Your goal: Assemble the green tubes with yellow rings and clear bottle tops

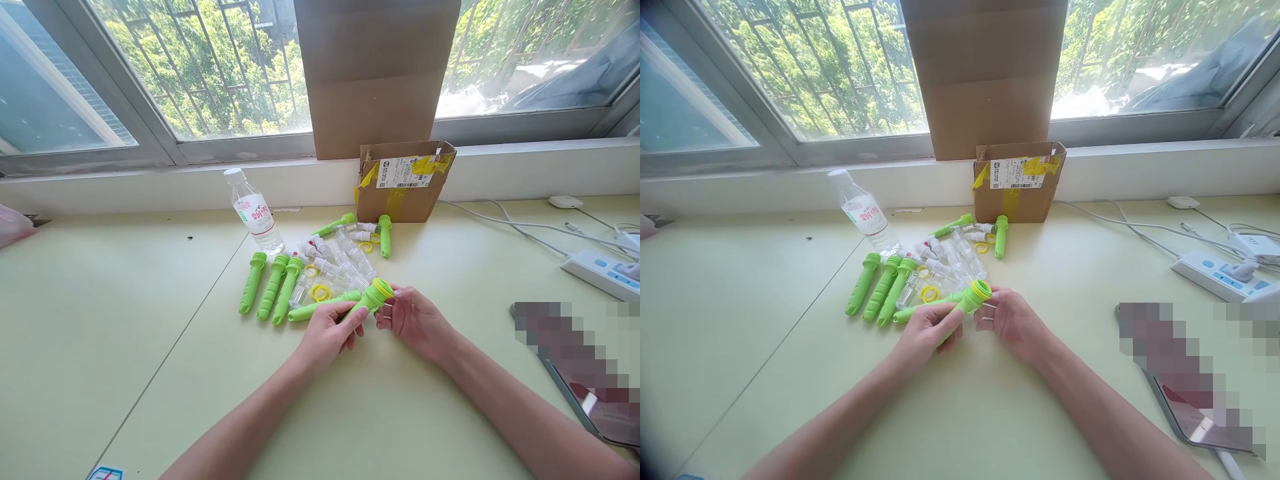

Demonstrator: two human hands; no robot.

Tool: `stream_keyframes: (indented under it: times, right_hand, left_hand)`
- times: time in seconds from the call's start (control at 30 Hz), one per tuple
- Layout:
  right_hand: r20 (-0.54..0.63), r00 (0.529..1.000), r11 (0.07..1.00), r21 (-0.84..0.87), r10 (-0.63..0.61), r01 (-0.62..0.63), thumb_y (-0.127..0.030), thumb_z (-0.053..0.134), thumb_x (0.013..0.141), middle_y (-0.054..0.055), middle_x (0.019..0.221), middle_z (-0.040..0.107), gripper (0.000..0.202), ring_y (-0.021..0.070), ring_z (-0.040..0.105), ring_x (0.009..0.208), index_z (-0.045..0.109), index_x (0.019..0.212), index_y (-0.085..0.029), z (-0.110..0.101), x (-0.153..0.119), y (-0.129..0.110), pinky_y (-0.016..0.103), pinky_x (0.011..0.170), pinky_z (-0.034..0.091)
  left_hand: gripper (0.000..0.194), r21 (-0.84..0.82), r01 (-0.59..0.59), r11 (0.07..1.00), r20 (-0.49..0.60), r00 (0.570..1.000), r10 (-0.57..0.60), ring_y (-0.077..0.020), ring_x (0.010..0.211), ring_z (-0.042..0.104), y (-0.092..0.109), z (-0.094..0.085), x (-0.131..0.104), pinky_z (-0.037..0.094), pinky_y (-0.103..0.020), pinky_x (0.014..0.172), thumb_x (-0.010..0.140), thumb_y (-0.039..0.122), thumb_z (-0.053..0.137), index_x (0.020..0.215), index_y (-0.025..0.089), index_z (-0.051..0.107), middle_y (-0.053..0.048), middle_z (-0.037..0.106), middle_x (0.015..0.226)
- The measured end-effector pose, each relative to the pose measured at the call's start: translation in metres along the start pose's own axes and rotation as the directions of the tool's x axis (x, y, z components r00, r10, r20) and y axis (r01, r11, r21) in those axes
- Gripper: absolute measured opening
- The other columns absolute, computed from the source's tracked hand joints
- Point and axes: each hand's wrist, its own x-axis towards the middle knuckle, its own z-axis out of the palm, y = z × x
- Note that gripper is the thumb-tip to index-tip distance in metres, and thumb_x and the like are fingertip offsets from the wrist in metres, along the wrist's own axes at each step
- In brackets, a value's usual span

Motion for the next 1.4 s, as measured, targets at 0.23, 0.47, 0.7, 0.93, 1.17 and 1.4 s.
stream_keyframes:
  times: [0.23,0.47,0.7,0.93,1.17,1.4]
  right_hand:
    - [0.012,1.000,1.000,0.000,-0.012,0.012,-0.023,0.050,0.084,0.006,0.096,0.068,0.022,0.0170,0.061,0.080,0.067,0.096,-0.019,-0.001,0.000,0.001,0.027,0.064,0.051]
    - [0.048,0.999,0.999,0.028,0.021,-0.023,-0.020,0.049,0.081,0.008,0.105,0.067,0.030,0.0170,0.060,0.077,0.064,0.108,-0.020,-0.001,-0.003,-0.001,0.031,0.066,0.051]
    - [0.054,0.998,1.000,0.019,0.024,-0.025,-0.018,0.048,0.081,0.006,0.090,0.068,0.032,0.0165,0.061,0.073,0.065,0.108,-0.019,-0.002,0.000,-0.001,0.031,0.067,0.052]
    - [0.059,0.998,1.000,-0.005,0.006,-0.005,-0.018,0.051,0.080,0.004,0.085,0.067,0.027,0.0149,0.059,0.070,0.067,0.102,-0.018,-0.003,0.001,0.000,0.030,0.065,0.051]
    - [0.023,1.000,1.000,0.030,0.003,-0.004,-0.018,0.053,0.080,0.001,0.073,0.064,0.023,0.0122,0.057,0.064,0.069,0.096,-0.017,0.001,0.002,0.000,0.026,0.063,0.051]
    - [0.014,1.000,0.999,0.051,-0.022,0.021,-0.019,0.051,0.080,0.004,0.082,0.066,0.022,0.0116,0.055,0.065,0.069,0.093,-0.016,0.000,0.002,0.001,0.025,0.065,0.051]
  left_hand:
    - [0.043,-0.047,0.017,0.999,0.030,0.999,-0.016,-0.0062,0.040,0.039,0.000,-0.001,0.000,0.026,-0.021,0.037,0.085,0.053,0.052,0.064,0.015,0.055,0.002,0.048,0.055]
    - [0.043,-0.064,0.027,0.998,0.086,0.996,-0.021,-0.0059,0.039,0.037,0.000,-0.003,0.000,0.027,-0.020,0.036,0.086,0.053,0.051,0.069,0.015,0.057,0.002,0.049,0.056]
    - [0.043,-0.070,0.047,0.996,0.098,0.994,-0.040,-0.0058,0.038,0.037,-0.001,-0.004,0.001,0.026,-0.020,0.035,0.086,0.054,0.049,0.071,0.015,0.057,0.002,0.050,0.056]
    - [0.042,-0.082,0.063,0.995,0.103,0.993,-0.055,-0.0054,0.037,0.037,0.000,-0.005,0.002,0.026,-0.020,0.035,0.086,0.054,0.049,0.074,0.014,0.057,0.002,0.052,0.057]
    - [0.040,-0.092,0.088,0.992,0.087,0.993,-0.080,-0.0050,0.039,0.040,0.002,-0.001,0.001,0.029,-0.018,0.035,0.085,0.055,0.051,0.078,0.016,0.054,0.001,0.056,0.062]
    - [0.036,-0.095,0.017,0.995,-0.108,0.994,-0.027,-0.0057,0.045,0.045,-0.003,0.008,0.002,0.034,-0.016,0.034,0.069,0.043,0.074,0.074,0.018,0.048,0.005,0.053,0.066]
